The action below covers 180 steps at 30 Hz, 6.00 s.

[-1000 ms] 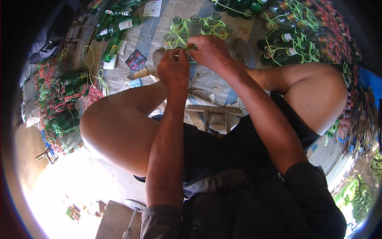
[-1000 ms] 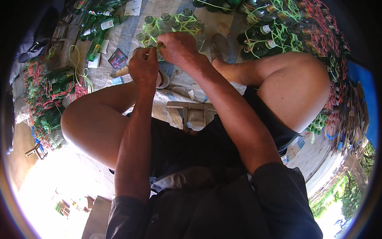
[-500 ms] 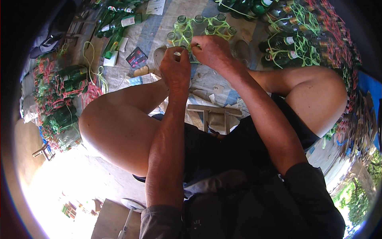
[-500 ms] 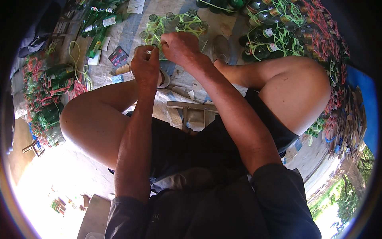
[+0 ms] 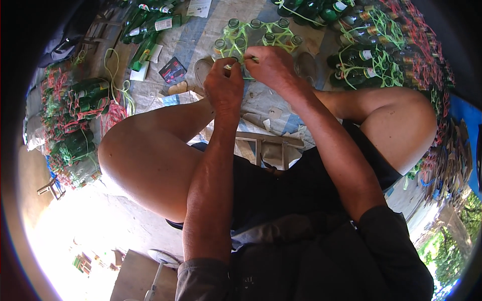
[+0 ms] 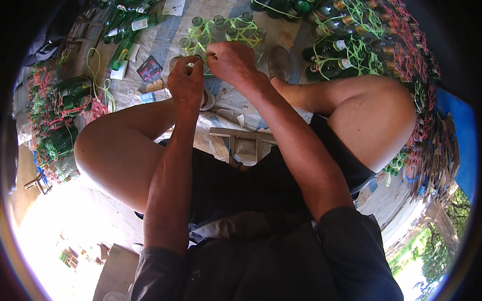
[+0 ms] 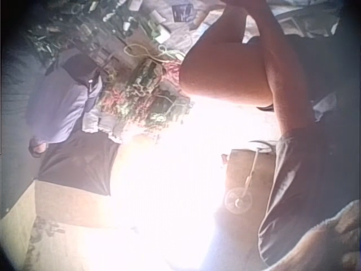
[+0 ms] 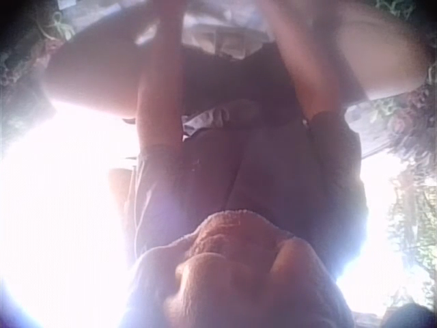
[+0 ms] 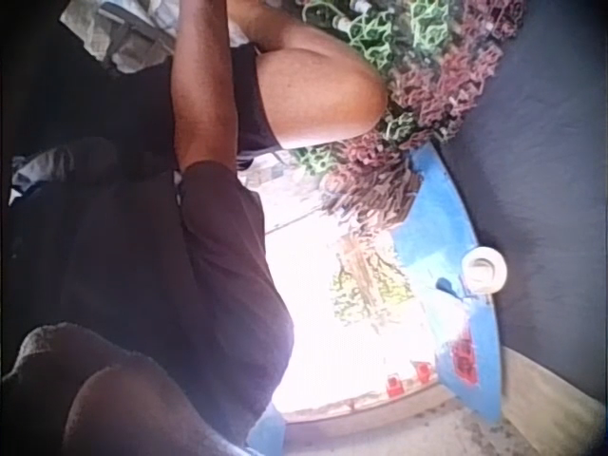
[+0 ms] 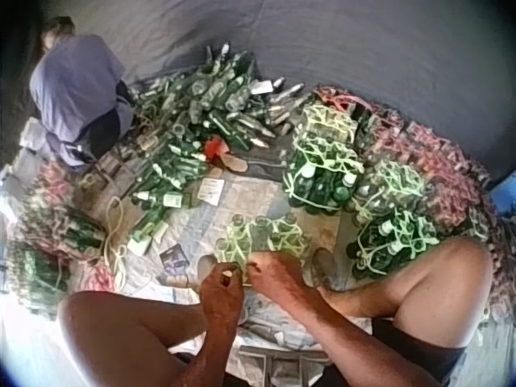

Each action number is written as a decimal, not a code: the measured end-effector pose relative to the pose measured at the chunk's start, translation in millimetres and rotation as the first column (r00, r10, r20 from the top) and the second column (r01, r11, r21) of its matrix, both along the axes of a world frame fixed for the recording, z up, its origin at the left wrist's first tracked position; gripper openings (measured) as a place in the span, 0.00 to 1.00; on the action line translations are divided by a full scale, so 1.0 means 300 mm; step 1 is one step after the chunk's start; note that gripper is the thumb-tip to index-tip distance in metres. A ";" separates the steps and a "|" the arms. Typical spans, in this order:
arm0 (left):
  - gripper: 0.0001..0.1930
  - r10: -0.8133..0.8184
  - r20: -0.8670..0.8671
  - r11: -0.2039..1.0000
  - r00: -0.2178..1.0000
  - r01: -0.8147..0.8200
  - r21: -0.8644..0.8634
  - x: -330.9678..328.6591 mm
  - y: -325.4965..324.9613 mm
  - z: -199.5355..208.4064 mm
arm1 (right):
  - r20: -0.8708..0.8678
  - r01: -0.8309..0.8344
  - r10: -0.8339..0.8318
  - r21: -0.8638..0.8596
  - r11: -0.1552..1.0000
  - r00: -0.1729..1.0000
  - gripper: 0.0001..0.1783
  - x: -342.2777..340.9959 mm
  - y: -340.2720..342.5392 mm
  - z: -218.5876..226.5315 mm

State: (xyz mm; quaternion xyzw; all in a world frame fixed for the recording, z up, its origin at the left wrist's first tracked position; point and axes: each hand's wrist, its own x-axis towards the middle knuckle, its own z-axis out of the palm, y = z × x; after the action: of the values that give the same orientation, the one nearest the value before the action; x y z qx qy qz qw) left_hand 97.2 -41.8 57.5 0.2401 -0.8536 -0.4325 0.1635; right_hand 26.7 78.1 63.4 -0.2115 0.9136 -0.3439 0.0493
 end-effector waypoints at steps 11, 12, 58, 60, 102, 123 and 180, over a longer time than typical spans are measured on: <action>0.10 -0.138 0.090 0.949 0.986 0.158 -0.274 -0.022 0.005 0.045 | 0.039 0.011 -0.008 -0.070 0.997 0.999 0.08 -0.002 0.009 -0.012; 0.10 -0.146 0.117 0.936 0.982 0.176 -0.306 -0.026 0.006 0.050 | 0.037 0.011 -0.008 -0.068 0.998 0.999 0.08 -0.003 0.011 -0.010; 0.09 0.178 -0.027 0.933 0.984 -0.160 0.322 -0.034 0.110 -0.032 | 0.327 -0.185 0.233 -0.171 0.968 0.916 0.09 -0.106 0.044 -0.001; 0.09 0.187 -0.071 0.952 0.980 -0.163 0.259 -0.034 0.115 -0.045 | 0.339 -0.201 0.238 -0.141 0.969 0.910 0.09 -0.112 0.040 0.018; 0.05 0.136 -0.066 0.917 0.989 -0.151 -0.369 -0.003 0.138 -0.077 | 0.047 -0.315 0.312 0.055 0.948 0.949 0.06 -0.137 0.030 0.023; 0.04 0.223 -0.143 0.935 0.964 -0.253 -0.248 -0.008 0.170 -0.083 | 0.073 -0.403 0.397 0.106 0.909 0.915 0.05 -0.157 0.017 0.034; 0.08 0.228 0.063 0.759 0.972 -0.218 0.613 -0.002 0.141 -0.281 | 0.172 -0.197 0.252 -0.286 0.938 0.952 0.12 -0.148 0.073 -0.001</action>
State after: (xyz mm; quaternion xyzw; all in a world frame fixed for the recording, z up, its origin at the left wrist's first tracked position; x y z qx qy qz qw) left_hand 96.4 0.5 -26.7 0.3768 -0.6298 -0.6661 0.1332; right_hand -17.8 100.1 63.2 -0.2827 0.8189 -0.4751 0.1541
